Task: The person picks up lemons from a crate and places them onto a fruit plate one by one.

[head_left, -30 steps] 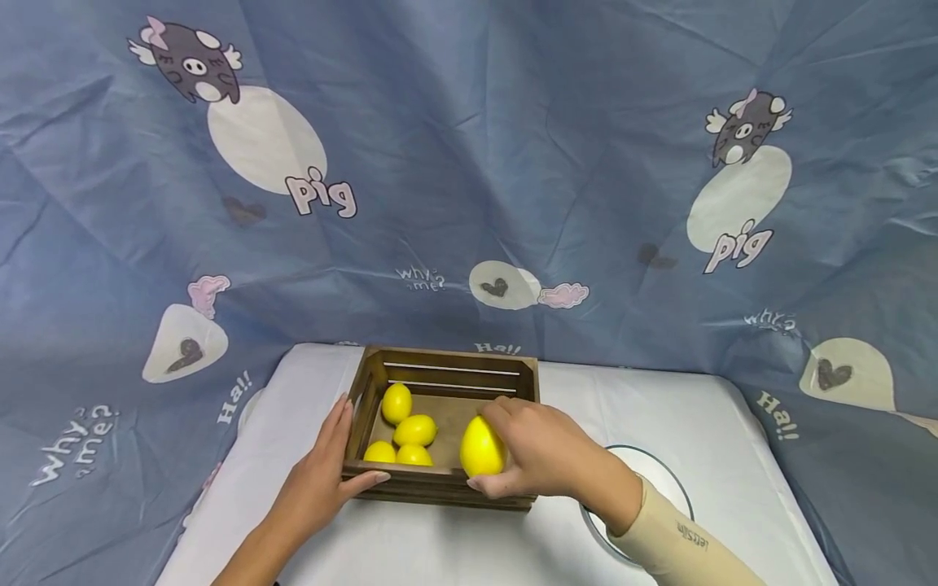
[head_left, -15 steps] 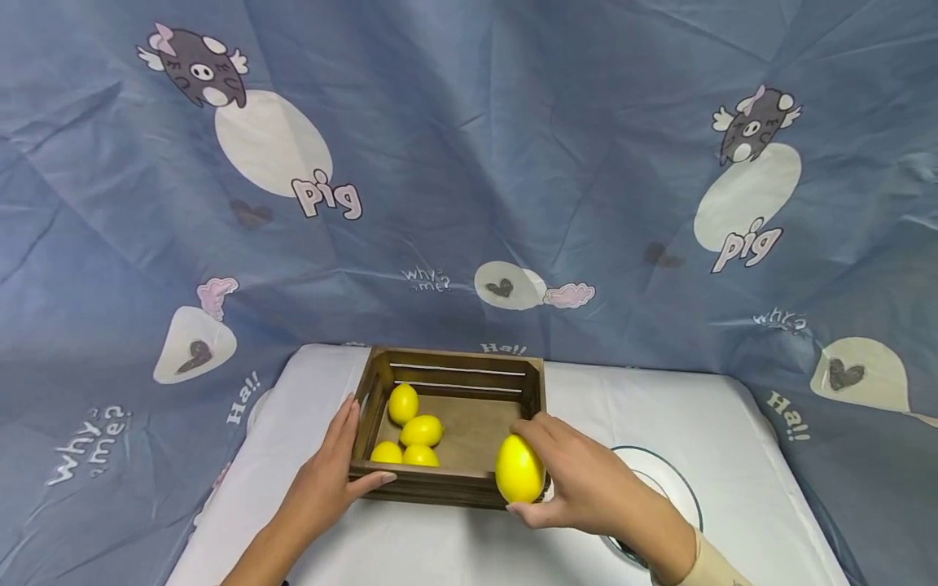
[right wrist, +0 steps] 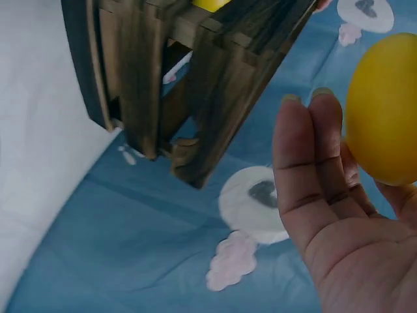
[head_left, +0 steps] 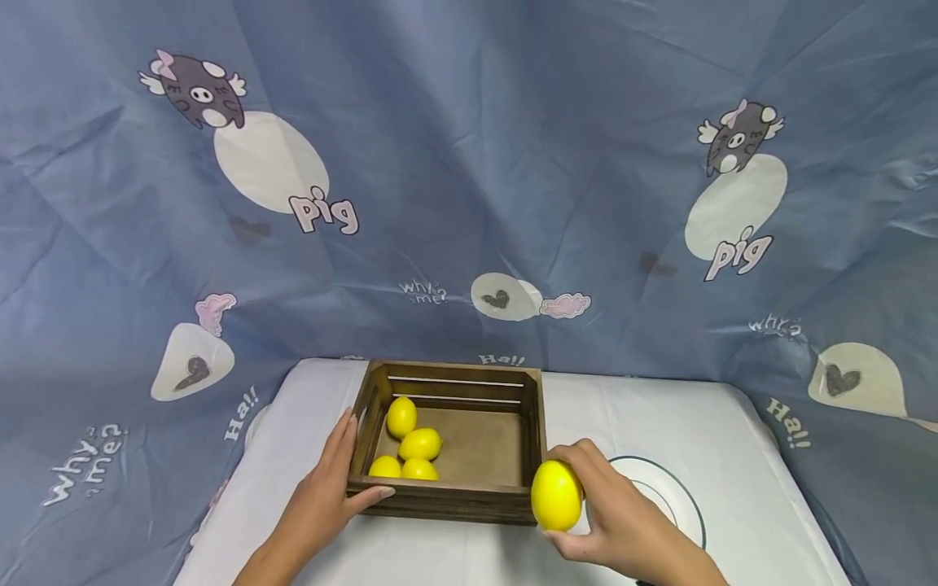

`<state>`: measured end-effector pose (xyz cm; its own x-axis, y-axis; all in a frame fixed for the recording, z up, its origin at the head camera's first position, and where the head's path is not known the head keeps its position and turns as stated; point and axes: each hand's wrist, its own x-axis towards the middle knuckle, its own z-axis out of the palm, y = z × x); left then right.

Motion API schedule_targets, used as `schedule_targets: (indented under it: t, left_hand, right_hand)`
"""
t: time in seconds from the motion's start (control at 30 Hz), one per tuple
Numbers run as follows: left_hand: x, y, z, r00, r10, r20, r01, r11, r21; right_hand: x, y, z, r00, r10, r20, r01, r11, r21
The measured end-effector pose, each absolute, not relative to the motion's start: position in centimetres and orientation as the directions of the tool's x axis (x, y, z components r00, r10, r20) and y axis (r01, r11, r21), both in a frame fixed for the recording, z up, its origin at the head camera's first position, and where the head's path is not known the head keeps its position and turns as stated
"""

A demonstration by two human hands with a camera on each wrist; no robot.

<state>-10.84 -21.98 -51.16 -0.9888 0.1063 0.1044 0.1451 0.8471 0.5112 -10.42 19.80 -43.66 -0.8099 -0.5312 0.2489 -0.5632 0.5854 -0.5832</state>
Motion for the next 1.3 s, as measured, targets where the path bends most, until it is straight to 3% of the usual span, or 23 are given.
schedule_targets:
  t: [0.17, 0.4, 0.9, 1.3]
  left_hand:
    - [-10.6, -22.0, -51.4, -0.991, 0.097, 0.097, 0.133, 0.843, 0.521]
    - [-10.7, -22.0, -51.3, -0.99, 0.102, 0.101, 0.14, 0.84, 0.524]
    - [-10.7, -22.0, -51.3, -0.989, 0.102, 0.105, 0.142, 0.845, 0.516]
    - [-10.8, -21.9, -51.4, -0.986, 0.106, 0.131, 0.159, 0.842, 0.515]
  right_hand:
    - [-9.9, 20.8, -44.8, -0.858, -0.471, 0.205, -0.469, 0.555, -0.687]
    - [-9.1, 22.0, -46.6, -0.894, -0.38, 0.235, -0.425, 0.558, -0.713]
    - [-9.1, 25.1, -49.9, -0.978, -0.207, -0.004, -0.122, 0.591, -0.798]
    - [-9.7, 28.3, -52.3, -0.995, -0.036, -0.097, 0.039, 0.736, -0.676]
